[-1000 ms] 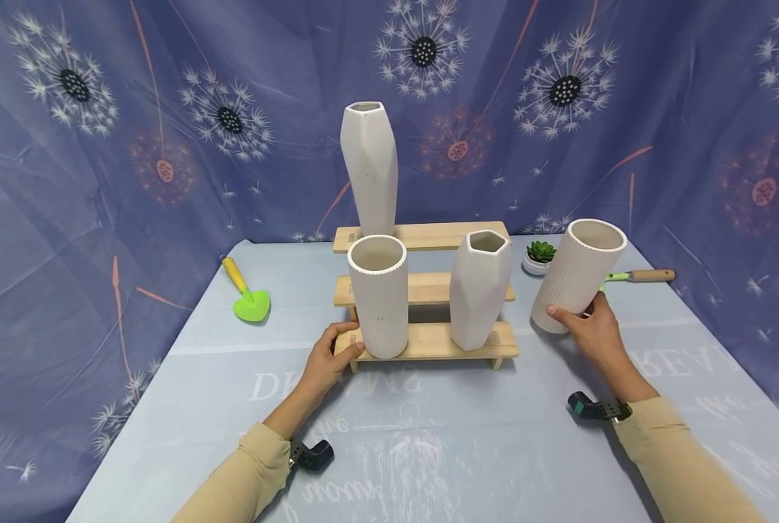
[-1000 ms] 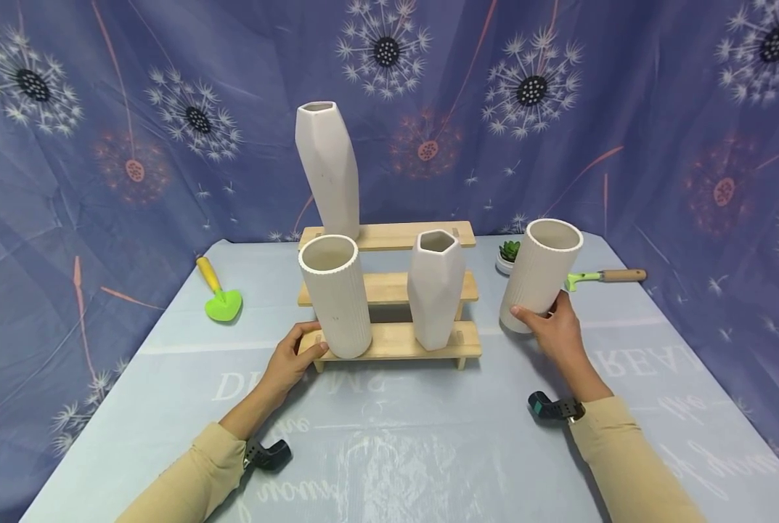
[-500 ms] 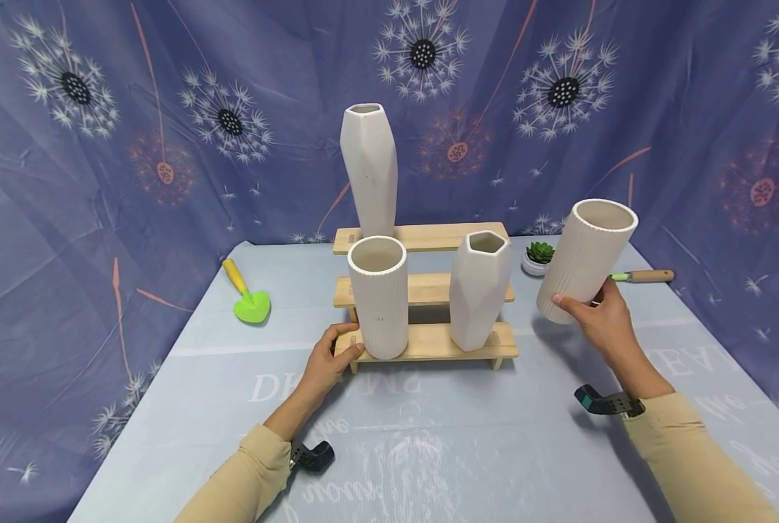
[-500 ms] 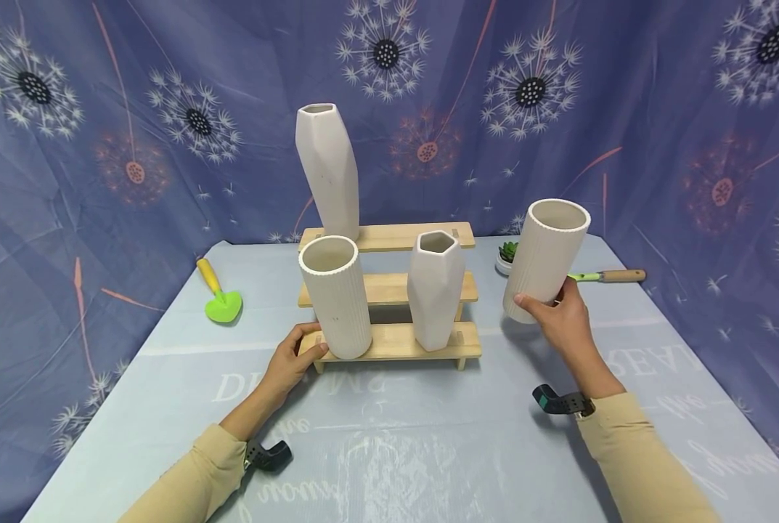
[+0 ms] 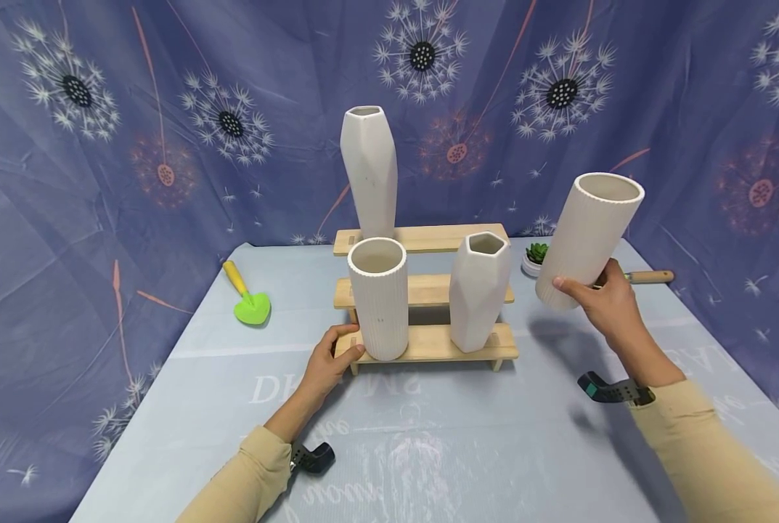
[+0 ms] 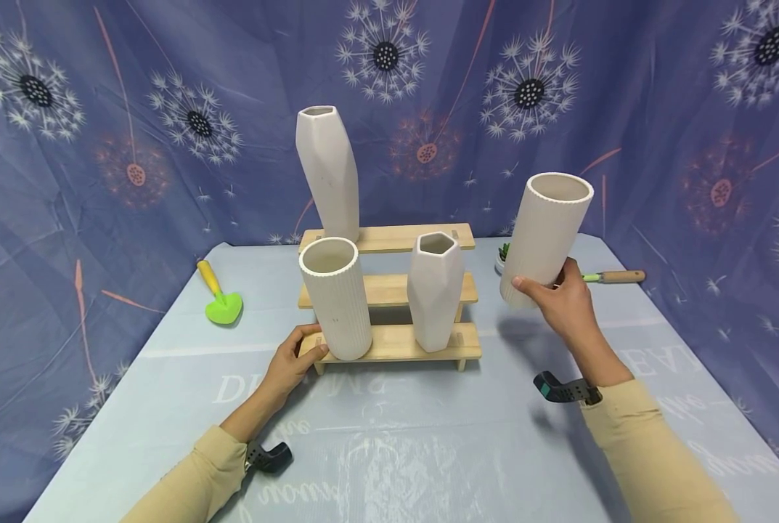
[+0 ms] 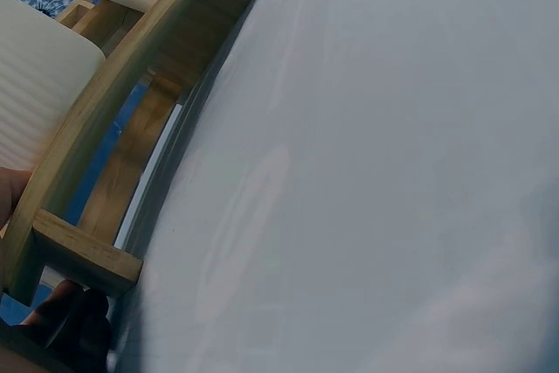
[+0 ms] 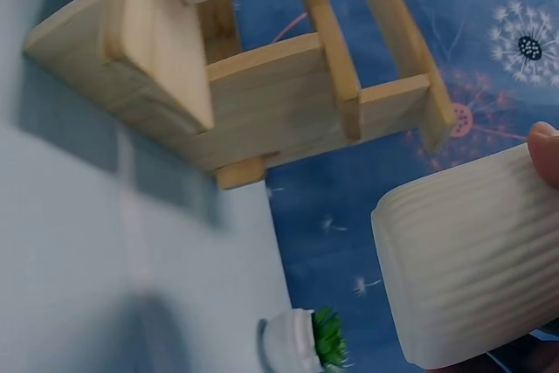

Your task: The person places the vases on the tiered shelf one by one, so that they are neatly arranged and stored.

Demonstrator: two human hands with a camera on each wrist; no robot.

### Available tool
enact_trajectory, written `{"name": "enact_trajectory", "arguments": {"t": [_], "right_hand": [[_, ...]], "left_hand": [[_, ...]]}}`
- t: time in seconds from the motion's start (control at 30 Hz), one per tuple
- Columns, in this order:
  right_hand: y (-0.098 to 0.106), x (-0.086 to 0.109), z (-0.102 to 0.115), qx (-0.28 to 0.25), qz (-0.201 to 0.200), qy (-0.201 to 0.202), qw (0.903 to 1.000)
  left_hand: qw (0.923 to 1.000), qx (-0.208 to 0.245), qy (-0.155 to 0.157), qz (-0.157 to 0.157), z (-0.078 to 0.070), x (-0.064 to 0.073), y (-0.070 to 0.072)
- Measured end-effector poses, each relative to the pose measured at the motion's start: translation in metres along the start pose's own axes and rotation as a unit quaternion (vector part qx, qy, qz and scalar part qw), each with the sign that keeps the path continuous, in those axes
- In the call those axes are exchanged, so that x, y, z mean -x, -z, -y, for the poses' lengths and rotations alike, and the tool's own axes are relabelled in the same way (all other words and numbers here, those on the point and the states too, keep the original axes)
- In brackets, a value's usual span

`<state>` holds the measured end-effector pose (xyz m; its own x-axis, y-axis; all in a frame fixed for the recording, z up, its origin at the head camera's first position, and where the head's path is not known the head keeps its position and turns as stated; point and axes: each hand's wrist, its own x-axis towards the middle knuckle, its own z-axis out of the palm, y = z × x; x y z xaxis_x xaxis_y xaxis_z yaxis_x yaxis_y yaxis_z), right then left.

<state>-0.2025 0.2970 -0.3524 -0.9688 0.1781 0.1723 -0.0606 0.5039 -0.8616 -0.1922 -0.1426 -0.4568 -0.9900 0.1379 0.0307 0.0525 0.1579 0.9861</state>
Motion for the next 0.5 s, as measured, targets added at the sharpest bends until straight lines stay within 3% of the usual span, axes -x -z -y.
{"name": "enact_trajectory", "arguments": {"t": [0.5], "right_hand": [[0.0, -0.016, 0.026, -0.023, 0.005, 0.009, 0.9997]], "left_hand": [[1.0, 0.006, -0.002, -0.002, 0.0, 0.0, 0.0]]}}
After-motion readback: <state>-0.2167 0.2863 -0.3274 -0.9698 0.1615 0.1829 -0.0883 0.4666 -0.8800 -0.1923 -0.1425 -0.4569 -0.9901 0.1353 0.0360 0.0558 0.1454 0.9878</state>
